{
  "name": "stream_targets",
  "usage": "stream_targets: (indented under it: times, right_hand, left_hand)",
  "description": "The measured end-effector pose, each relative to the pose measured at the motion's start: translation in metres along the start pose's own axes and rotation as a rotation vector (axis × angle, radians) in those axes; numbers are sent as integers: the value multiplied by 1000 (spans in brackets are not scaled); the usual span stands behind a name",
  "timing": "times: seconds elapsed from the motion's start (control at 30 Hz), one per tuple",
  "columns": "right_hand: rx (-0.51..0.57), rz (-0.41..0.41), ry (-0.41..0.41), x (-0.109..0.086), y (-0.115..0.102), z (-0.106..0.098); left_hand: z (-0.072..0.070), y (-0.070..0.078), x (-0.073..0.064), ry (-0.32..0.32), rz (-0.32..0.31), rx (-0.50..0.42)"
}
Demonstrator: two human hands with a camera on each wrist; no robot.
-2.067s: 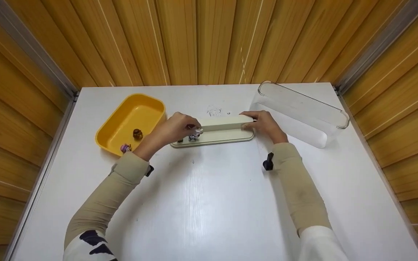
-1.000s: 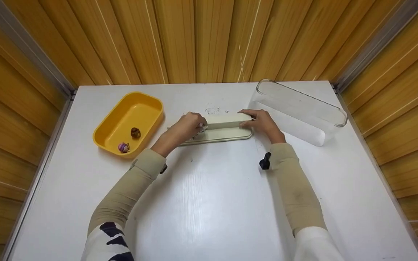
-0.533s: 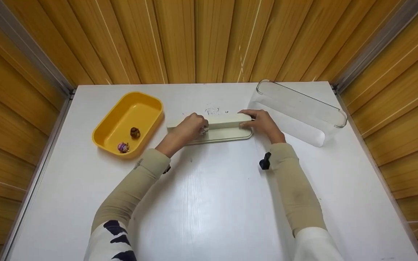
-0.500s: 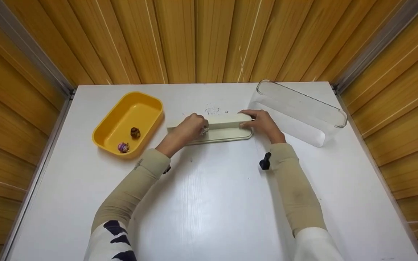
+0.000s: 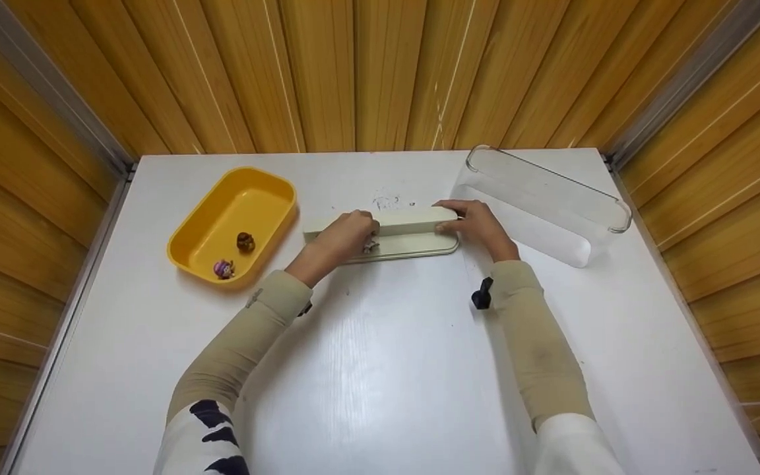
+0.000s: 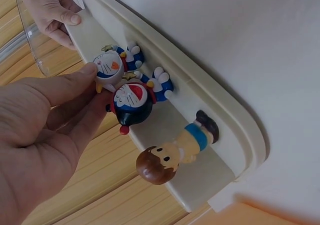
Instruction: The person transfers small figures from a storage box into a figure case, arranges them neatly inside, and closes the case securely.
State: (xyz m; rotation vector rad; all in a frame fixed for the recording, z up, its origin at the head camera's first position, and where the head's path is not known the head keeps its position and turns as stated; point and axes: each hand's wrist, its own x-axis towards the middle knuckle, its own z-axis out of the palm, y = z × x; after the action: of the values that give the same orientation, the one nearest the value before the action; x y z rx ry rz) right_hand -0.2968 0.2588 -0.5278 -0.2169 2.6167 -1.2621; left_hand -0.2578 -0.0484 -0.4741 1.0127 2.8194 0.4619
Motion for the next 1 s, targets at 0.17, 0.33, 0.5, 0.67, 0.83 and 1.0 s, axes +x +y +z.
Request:
stream_targets:
  times: [0.17,0.33,0.5,0.67,0.83,1.0]
  right_hand:
    - [30,7,-2,-1,-1,0]
    - [48,10,9,-2,0,0]
    - [-4,-6,11,-2,0,0]
    - [-29,-13,16,-1,0,1]
    - [-7,-21,8,1,-2,3]
    - [4,-10,-9,1,-3,4]
  left_hand:
    - [-2,3,0,-5,-18,15]
    - [-1,6,2,8,0,18]
    - [0,7,3,21,4,4]
    - [-2,4,2,31,21,-20]
    - [-17,-5,-10,30,2,-117]
    - [-52,-39,-39,37,-17,-298]
